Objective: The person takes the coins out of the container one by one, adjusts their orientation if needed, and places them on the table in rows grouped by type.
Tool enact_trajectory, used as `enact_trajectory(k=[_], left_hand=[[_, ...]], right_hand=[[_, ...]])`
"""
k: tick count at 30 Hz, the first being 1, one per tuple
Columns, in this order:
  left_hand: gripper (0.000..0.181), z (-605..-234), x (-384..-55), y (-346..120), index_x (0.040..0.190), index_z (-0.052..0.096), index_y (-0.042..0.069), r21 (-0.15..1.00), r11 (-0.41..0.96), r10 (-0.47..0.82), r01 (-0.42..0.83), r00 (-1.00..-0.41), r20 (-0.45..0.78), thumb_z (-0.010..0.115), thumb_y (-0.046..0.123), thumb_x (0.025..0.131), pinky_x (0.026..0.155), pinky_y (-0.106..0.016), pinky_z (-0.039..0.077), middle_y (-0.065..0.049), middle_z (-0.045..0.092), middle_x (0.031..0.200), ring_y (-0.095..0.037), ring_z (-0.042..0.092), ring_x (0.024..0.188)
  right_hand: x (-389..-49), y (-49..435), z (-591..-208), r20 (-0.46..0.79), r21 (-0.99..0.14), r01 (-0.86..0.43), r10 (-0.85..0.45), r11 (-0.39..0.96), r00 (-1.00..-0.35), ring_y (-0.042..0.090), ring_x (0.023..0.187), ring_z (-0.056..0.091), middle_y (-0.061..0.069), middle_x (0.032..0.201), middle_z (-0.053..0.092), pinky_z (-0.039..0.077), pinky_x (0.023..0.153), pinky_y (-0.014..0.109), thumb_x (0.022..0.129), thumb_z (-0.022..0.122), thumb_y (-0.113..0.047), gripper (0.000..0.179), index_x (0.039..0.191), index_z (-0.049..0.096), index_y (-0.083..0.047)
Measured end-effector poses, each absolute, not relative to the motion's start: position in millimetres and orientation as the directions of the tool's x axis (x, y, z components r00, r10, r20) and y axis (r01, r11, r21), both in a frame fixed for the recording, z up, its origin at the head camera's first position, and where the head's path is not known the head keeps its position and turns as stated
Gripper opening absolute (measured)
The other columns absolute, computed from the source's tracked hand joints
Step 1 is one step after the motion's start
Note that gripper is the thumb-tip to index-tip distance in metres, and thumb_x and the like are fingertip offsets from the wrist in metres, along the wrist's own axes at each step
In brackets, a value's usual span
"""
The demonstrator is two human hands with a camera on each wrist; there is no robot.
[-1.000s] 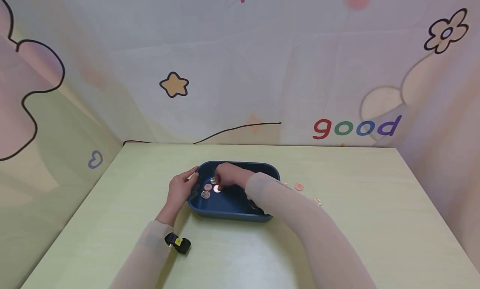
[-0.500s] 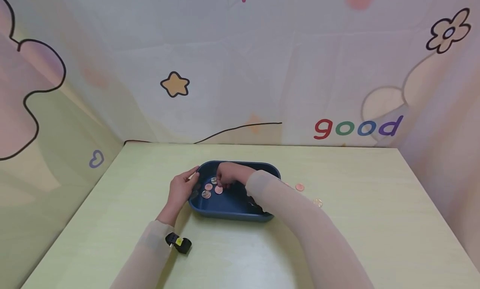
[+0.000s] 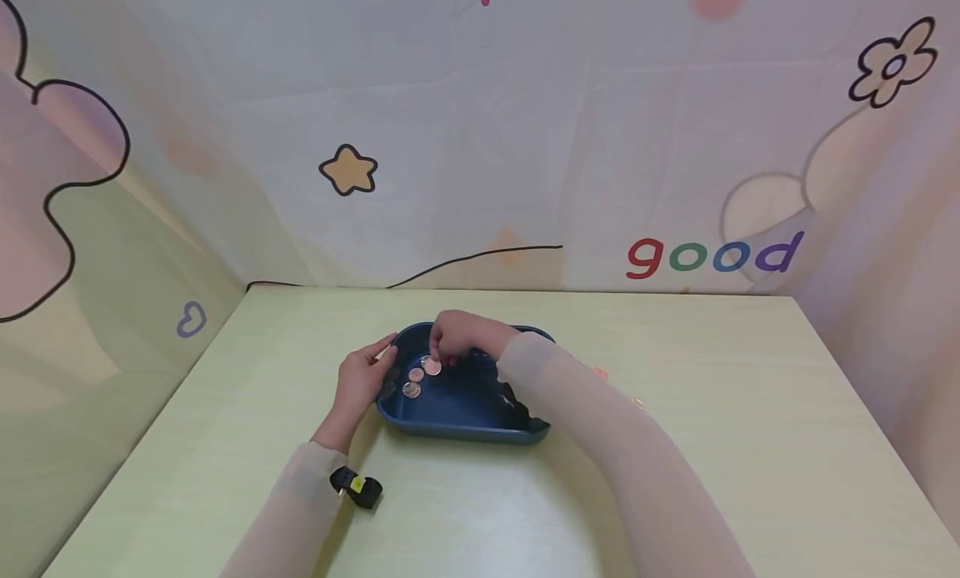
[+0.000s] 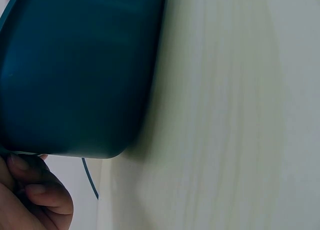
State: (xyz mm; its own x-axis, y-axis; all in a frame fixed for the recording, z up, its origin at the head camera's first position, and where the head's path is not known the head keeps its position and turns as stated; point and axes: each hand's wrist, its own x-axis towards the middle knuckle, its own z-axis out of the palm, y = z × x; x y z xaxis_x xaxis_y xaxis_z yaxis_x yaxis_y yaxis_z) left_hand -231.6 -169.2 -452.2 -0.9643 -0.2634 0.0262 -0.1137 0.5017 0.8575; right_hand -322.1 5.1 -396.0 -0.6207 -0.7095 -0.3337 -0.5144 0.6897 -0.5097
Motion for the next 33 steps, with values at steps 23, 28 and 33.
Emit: enact_trajectory(k=[23,28,33], left_hand=[[0.036,-448.3,-230.5,-165.5,0.136,0.067,0.011,0.835,0.534,-0.276,-0.132,-0.961,0.025,0.06,0.021,0.102,0.053,-0.021,0.033,0.005,0.045,0.057,-0.007,0.044,0.053],[0.037,-449.1,-229.8,-166.3,0.136,0.067,0.011,0.84,0.527,-0.271,-0.128,-0.962,0.023,0.06,0.022,0.102,0.052,-0.021,0.034,0.002,0.052,0.058,-0.006,0.048,0.053],[0.037,-449.1,-230.0,-166.1,0.136,0.067,0.011,0.838,0.532,-0.269,-0.126,-0.963,0.026,0.06,0.021,0.102,0.052,-0.021,0.034,0.002,0.051,0.058,-0.005,0.049,0.053]], right_hand=[[-290.3,48.8,-334.6,-0.208,-0.555,-0.478,-0.671,0.68,-0.712,0.015,0.072,0.067,0.007,0.083,0.071,0.051,0.071,0.023,0.101,0.061,-0.01,0.018,0.091,0.074,-0.002],[-283.4,66.2,-334.0,-0.192,-0.573,-0.457,-0.654,0.68,-0.732,0.013,0.069,0.066,0.008,0.081,0.072,0.056,0.073,0.028,0.1,0.062,-0.01,0.018,0.089,0.074,-0.002],[-278.3,86.3,-333.7,-0.178,-0.601,-0.434,-0.641,0.671,-0.746,0.013,0.069,0.064,0.008,0.081,0.072,0.058,0.076,0.036,0.1,0.061,-0.01,0.02,0.087,0.072,-0.001]])
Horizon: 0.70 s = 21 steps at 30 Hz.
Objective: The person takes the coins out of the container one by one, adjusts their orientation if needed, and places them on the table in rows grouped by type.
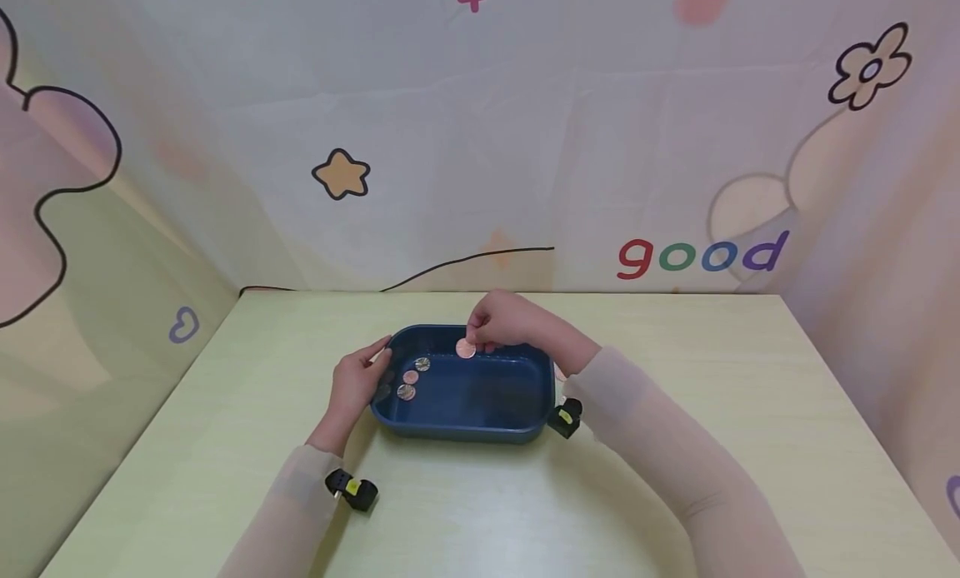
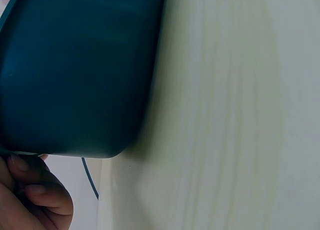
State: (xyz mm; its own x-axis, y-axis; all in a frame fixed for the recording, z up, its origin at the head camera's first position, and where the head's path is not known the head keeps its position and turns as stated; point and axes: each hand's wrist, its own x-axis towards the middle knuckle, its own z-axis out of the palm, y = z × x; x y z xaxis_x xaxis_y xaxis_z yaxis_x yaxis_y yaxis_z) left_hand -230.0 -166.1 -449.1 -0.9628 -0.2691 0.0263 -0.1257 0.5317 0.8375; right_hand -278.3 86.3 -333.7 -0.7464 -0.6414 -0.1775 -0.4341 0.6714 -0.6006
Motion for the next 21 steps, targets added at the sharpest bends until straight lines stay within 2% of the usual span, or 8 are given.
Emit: enact_trajectory(k=[5,12,18,21], left_hand=[[0.036,-449.8,-230.2,-166.8,0.136,0.067,0.01,0.835,0.537,-0.268,-0.122,-0.963,0.031,0.06,0.021,0.102,0.052,-0.021,0.033,0.005,0.046,0.057,-0.006,0.046,0.053],[0.036,-451.2,-229.6,-167.6,0.136,0.067,0.01,0.844,0.524,-0.265,-0.112,-0.964,0.037,0.06,0.021,0.102,0.051,-0.021,0.035,0.001,0.054,0.058,-0.006,0.052,0.053],[0.036,-451.0,-230.3,-168.9,0.136,0.067,0.01,0.837,0.536,-0.26,-0.108,-0.965,0.043,0.06,0.021,0.102,0.052,-0.022,0.034,0.003,0.049,0.057,-0.006,0.047,0.053],[0.037,-451.7,-230.9,-168.7,0.136,0.067,0.01,0.836,0.537,-0.257,-0.108,-0.966,0.04,0.06,0.021,0.102,0.053,-0.022,0.034,0.003,0.048,0.057,-0.007,0.047,0.054]], right_hand=[[-273.9,108.7,-337.5,-0.157,-0.643,-0.392,-0.614,0.658,-0.774,0.018,0.073,0.065,0.009,0.081,0.071,0.059,0.08,0.041,0.1,0.058,-0.008,0.02,0.088,0.072,0.001],[-264.3,138.6,-340.9,-0.15,-0.667,-0.331,-0.556,0.668,-0.818,0.013,0.075,0.064,0.016,0.088,0.073,0.06,0.08,0.037,0.1,0.061,-0.009,0.018,0.095,0.072,0.003],[-257.9,160.0,-346.2,-0.155,-0.683,-0.272,-0.498,0.678,-0.853,0.015,0.079,0.067,0.015,0.092,0.074,0.061,0.084,0.042,0.099,0.062,-0.011,0.019,0.102,0.072,0.006],[-256.3,170.4,-350.8,-0.147,-0.67,-0.264,-0.473,0.693,-0.868,0.017,0.08,0.068,0.014,0.094,0.074,0.059,0.08,0.036,0.1,0.062,-0.013,0.02,0.103,0.072,0.004]])
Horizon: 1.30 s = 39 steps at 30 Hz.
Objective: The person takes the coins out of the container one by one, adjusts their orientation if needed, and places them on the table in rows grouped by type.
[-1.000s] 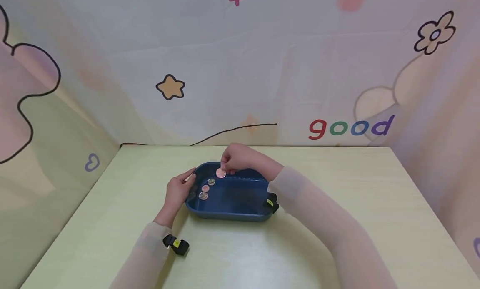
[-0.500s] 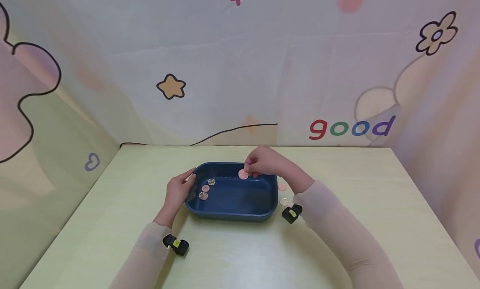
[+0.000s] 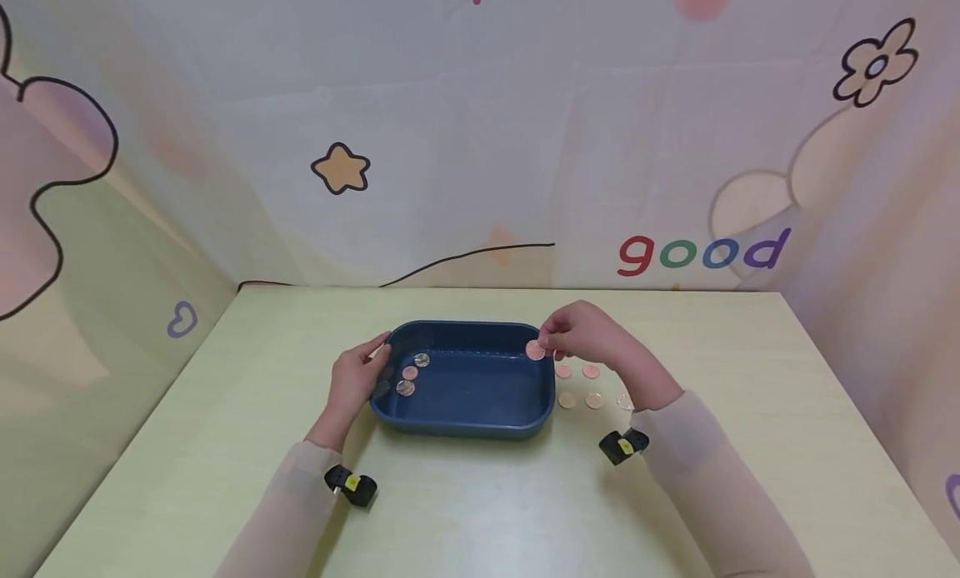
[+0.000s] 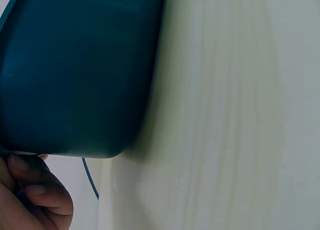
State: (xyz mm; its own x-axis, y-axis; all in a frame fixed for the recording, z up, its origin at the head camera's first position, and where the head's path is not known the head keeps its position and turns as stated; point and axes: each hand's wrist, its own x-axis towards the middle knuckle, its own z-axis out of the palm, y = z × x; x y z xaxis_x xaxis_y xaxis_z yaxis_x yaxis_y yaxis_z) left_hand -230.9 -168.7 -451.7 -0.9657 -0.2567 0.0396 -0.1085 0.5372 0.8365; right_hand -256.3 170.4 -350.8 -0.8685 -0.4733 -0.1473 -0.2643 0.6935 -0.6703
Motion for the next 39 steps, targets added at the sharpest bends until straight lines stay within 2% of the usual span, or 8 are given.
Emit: enact_trajectory(k=[4,11,17,25,28,35,39], left_hand=[[0.037,-451.4,-231.0,-168.7,0.136,0.067,0.01,0.838,0.533,-0.26,-0.113,-0.965,0.035,0.06,0.021,0.102,0.053,-0.022,0.035,0.001,0.053,0.059,-0.006,0.05,0.054],[0.037,-452.4,-229.9,-170.0,0.136,0.067,0.009,0.841,0.529,-0.256,-0.112,-0.966,0.032,0.06,0.022,0.102,0.052,-0.022,0.034,0.004,0.047,0.056,-0.007,0.046,0.053],[0.037,-452.6,-229.8,-169.5,0.137,0.066,0.01,0.836,0.537,-0.255,-0.112,-0.966,0.035,0.06,0.022,0.102,0.053,-0.023,0.033,0.005,0.042,0.057,-0.009,0.043,0.054],[0.037,-451.8,-229.3,-168.2,0.136,0.067,0.009,0.836,0.538,-0.258,-0.105,-0.965,0.046,0.06,0.021,0.102,0.053,-0.023,0.033,0.005,0.042,0.057,-0.01,0.042,0.055],[0.037,-452.1,-230.1,-168.1,0.136,0.067,0.009,0.837,0.538,-0.256,-0.102,-0.965,0.047,0.06,0.022,0.102,0.053,-0.023,0.033,0.004,0.043,0.057,-0.01,0.044,0.056],[0.038,-451.8,-230.0,-167.6,0.137,0.067,0.011,0.846,0.521,-0.265,-0.117,-0.964,0.029,0.06,0.022,0.102,0.052,-0.021,0.038,-0.007,0.062,0.065,-0.019,0.069,0.064],[0.038,-450.7,-230.2,-167.6,0.137,0.066,0.011,0.844,0.523,-0.262,-0.115,-0.965,0.031,0.06,0.022,0.102,0.053,-0.021,0.037,-0.004,0.058,0.062,-0.013,0.062,0.058]], right_hand=[[-255.8,183.2,-356.4,-0.139,-0.659,-0.247,-0.438,0.711,-0.888,0.017,0.079,0.066,0.014,0.095,0.073,0.049,0.071,0.03,0.101,0.061,-0.013,0.019,0.1,0.072,0.003],[-252.5,204.4,-371.5,-0.147,-0.672,-0.196,-0.389,0.714,-0.909,0.018,0.079,0.065,0.015,0.092,0.071,0.057,0.077,0.032,0.101,0.06,-0.009,0.018,0.1,0.069,0.007],[-251.5,219.3,-387.2,-0.142,-0.674,-0.168,-0.349,0.719,-0.926,0.016,0.077,0.064,0.018,0.09,0.069,0.056,0.074,0.03,0.101,0.058,-0.005,0.018,0.101,0.067,0.01],[-252.0,232.6,-399.9,-0.157,-0.615,-0.117,-0.267,0.779,-0.951,0.019,0.077,0.062,0.02,0.091,0.069,0.052,0.07,0.028,0.101,0.06,-0.008,0.019,0.102,0.067,0.01],[-252.8,237.6,-404.7,-0.145,-0.607,-0.118,-0.256,0.786,-0.956,0.02,0.075,0.062,0.021,0.088,0.068,0.05,0.067,0.028,0.101,0.059,-0.007,0.019,0.1,0.067,0.01],[-255.2,247.6,-410.9,-0.167,-0.588,-0.089,-0.229,0.804,-0.959,0.021,0.075,0.061,0.02,0.084,0.066,0.047,0.064,0.029,0.101,0.058,-0.005,0.018,0.093,0.066,0.01],[-257.5,252.2,-411.7,-0.193,-0.567,-0.068,-0.212,0.821,-0.958,0.022,0.076,0.062,0.019,0.084,0.066,0.048,0.065,0.028,0.101,0.058,-0.005,0.018,0.094,0.066,0.01]])
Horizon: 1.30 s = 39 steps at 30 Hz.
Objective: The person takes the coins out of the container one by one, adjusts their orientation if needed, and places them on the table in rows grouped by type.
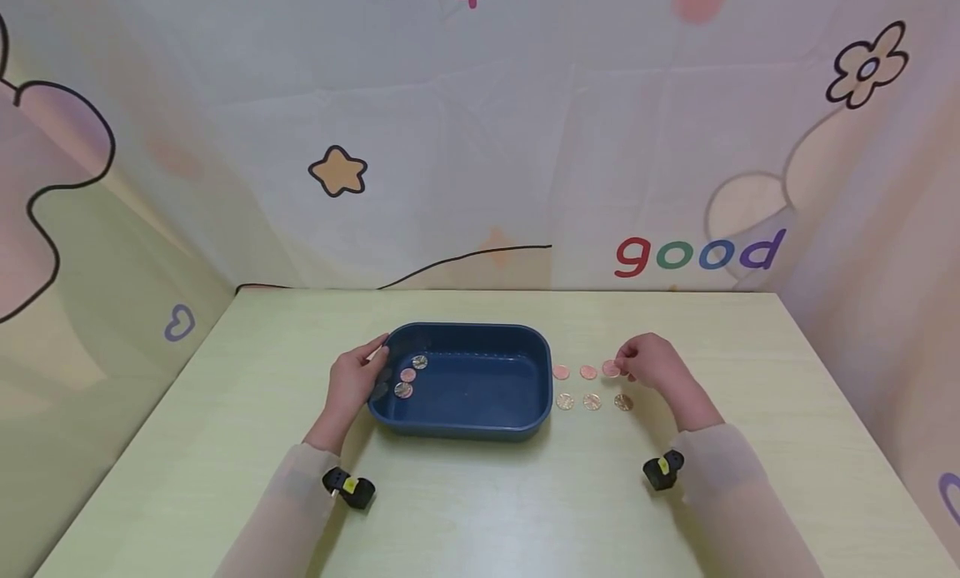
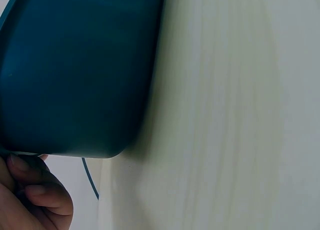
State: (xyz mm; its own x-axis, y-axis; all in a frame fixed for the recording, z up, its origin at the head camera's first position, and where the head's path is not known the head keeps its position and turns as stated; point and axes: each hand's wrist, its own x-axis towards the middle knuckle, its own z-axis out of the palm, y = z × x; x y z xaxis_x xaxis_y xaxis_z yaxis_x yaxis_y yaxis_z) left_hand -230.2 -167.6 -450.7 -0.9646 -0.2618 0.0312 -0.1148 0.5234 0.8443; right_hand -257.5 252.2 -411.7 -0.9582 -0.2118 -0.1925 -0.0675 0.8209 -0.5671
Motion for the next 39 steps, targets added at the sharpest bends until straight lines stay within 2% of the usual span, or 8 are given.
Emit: enact_trajectory(k=[3,6,9,13,19,27,39], left_hand=[[0.037,-450.8,-230.6,-167.6,0.136,0.067,0.01,0.841,0.529,-0.265,-0.112,-0.964,0.038,0.06,0.022,0.102,0.052,-0.021,0.035,0.0,0.054,0.06,-0.007,0.054,0.055],[0.037,-450.8,-231.0,-167.5,0.136,0.067,0.01,0.838,0.535,-0.264,-0.11,-0.964,0.042,0.06,0.022,0.102,0.052,-0.021,0.035,0.001,0.051,0.059,-0.008,0.052,0.055],[0.037,-449.9,-231.0,-167.7,0.135,0.067,0.009,0.832,0.547,-0.256,-0.094,-0.965,0.06,0.059,0.021,0.102,0.051,-0.022,0.033,0.004,0.044,0.055,-0.008,0.043,0.051],[0.036,-447.9,-229.6,-167.9,0.135,0.067,0.008,0.83,0.553,-0.245,-0.074,-0.967,0.077,0.06,0.019,0.101,0.05,-0.022,0.031,0.006,0.039,0.053,-0.008,0.038,0.049],[0.037,-447.1,-229.1,-167.6,0.136,0.067,0.008,0.835,0.545,-0.238,-0.079,-0.969,0.064,0.059,0.02,0.102,0.051,-0.022,0.032,0.006,0.04,0.055,-0.008,0.04,0.051],[0.037,-448.6,-229.5,-168.8,0.136,0.067,0.008,0.835,0.545,-0.24,-0.076,-0.968,0.069,0.059,0.02,0.102,0.051,-0.022,0.032,0.007,0.04,0.053,-0.008,0.04,0.05],[0.037,-449.5,-228.6,-168.2,0.136,0.067,0.009,0.826,0.558,-0.236,-0.08,-0.969,0.066,0.059,0.021,0.102,0.052,-0.022,0.032,0.006,0.039,0.055,-0.009,0.04,0.053]], right_hand=[[-259.8,254.9,-413.1,-0.217,-0.559,-0.05,-0.204,0.827,-0.955,0.022,0.077,0.06,0.018,0.084,0.066,0.048,0.066,0.028,0.101,0.057,-0.005,0.018,0.095,0.066,0.01],[-262.7,256.7,-415.6,-0.24,-0.561,-0.028,-0.195,0.827,-0.951,0.021,0.076,0.058,0.016,0.083,0.065,0.047,0.066,0.028,0.1,0.056,-0.004,0.018,0.095,0.066,0.01],[-266.2,257.6,-417.3,-0.264,-0.554,-0.004,-0.181,0.832,-0.947,0.019,0.076,0.056,0.013,0.082,0.064,0.047,0.066,0.027,0.101,0.056,-0.004,0.017,0.095,0.066,0.009],[-271.1,257.9,-419.2,-0.292,-0.536,0.02,-0.163,0.844,-0.942,0.018,0.075,0.054,0.01,0.079,0.062,0.046,0.065,0.027,0.101,0.056,-0.004,0.018,0.094,0.066,0.008],[-275.8,259.1,-422.7,-0.309,-0.529,0.036,-0.153,0.848,-0.939,0.017,0.072,0.052,0.008,0.076,0.06,0.045,0.063,0.026,0.1,0.057,-0.004,0.018,0.096,0.066,0.011],[-279.0,259.4,-425.7,-0.312,-0.515,0.025,-0.16,0.857,-0.936,0.017,0.072,0.05,0.01,0.081,0.059,0.044,0.063,0.026,0.099,0.061,-0.006,0.02,0.099,0.068,0.012],[-285.3,260.7,-433.1,-0.363,-0.506,0.065,-0.144,0.86,-0.921,0.013,0.064,0.047,0.002,0.073,0.053,0.043,0.058,0.025,0.1,0.06,-0.008,0.02,0.099,0.07,0.01]])
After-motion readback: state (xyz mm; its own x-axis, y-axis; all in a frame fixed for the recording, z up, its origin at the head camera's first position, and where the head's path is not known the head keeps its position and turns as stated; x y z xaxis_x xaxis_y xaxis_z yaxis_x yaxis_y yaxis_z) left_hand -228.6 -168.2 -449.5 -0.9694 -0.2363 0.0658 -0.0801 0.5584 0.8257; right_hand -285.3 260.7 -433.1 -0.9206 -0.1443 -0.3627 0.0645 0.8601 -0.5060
